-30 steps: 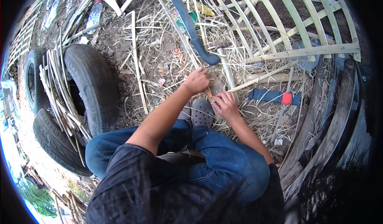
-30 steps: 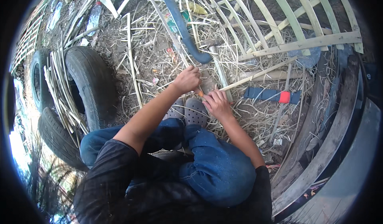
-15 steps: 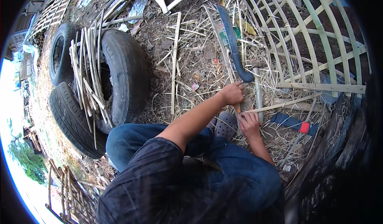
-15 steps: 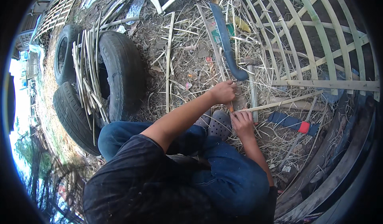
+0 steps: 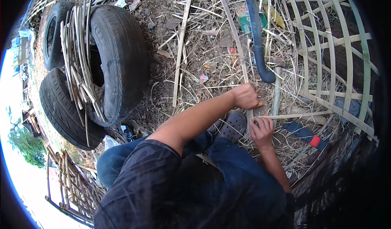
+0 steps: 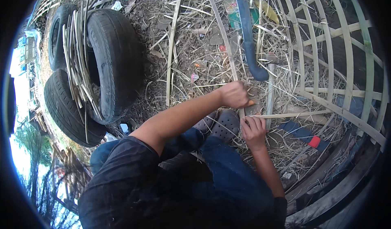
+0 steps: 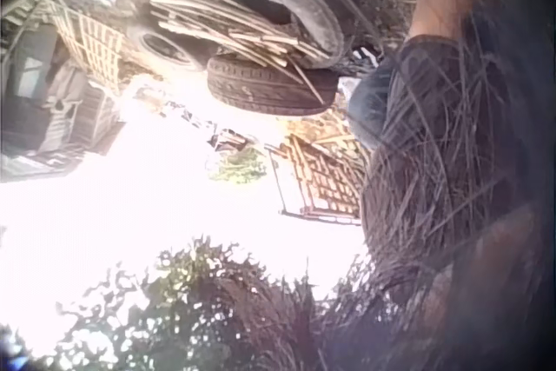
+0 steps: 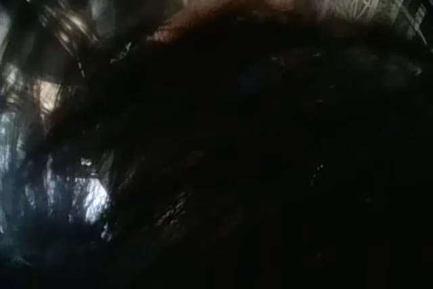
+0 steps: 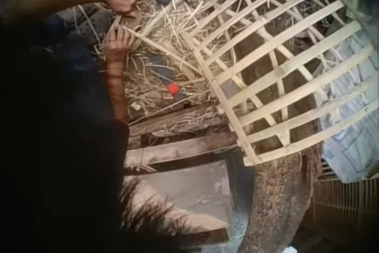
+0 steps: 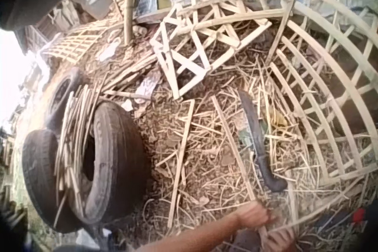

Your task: The person shaves bamboo sticks with a blade and then strikes the end of a stick with a hammer against a block.

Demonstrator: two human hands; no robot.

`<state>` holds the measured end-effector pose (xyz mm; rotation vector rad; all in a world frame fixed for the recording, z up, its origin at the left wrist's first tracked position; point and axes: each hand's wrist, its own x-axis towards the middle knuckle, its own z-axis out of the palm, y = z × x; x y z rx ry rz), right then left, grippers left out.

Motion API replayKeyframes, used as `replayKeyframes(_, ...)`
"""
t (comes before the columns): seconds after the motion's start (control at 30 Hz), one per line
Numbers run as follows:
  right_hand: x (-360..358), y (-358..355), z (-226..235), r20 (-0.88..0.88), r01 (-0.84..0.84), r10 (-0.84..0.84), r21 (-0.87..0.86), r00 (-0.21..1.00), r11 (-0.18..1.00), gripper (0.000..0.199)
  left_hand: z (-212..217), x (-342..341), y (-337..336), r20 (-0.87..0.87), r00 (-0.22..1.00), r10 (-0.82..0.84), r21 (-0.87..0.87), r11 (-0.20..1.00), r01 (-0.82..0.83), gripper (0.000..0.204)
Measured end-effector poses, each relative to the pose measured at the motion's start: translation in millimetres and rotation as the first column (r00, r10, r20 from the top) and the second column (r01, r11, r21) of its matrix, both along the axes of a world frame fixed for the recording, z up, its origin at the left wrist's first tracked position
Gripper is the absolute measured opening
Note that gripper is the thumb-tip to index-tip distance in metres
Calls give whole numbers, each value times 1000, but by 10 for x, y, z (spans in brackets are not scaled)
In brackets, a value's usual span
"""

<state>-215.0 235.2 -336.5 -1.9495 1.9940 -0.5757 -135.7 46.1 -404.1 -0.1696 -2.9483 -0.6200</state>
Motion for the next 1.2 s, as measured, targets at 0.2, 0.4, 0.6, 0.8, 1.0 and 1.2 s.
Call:
replayKeyframes(0.2, -71, -546, 979, 160, -275, 275, -19, 948, 961, 18, 70, -94, -26, -21, 1000, -1, 36, 999, 1, 50)
replayKeyframes(0.4, 682, -1983, 691, 364, -364, 343, -11, 866, 931, 9, 24, 47, 38, 58, 993, 105, 374, 920, -119, 41)
replayKeyframes(0.6, 1413, -2831, -510, 335, -444, 318, 425, 887, 789, 9, -650, 34, 327, 154, 988, -1, -27, 1000, 6, 26)
replayKeyframes(0.8, 1446, -2823, -627, 275, -558, 487, 455, 829, 694, 10, -162, 6, 244, 43, 994, 104, 207, 972, -111, 19)
replayKeyframes(1.0, 1408, -2847, -653, 83, -441, 453, 442, 887, 781, 13, -12, 53, 94, -52, 995, 80, 252, 966, -65, 22)
replayKeyframes(1.2, 1632, -2876, -491, 20, -384, 425, 468, 905, 796, 12, -90, 128, 107, 4, 989, 150, 365, 920, -141, 26)
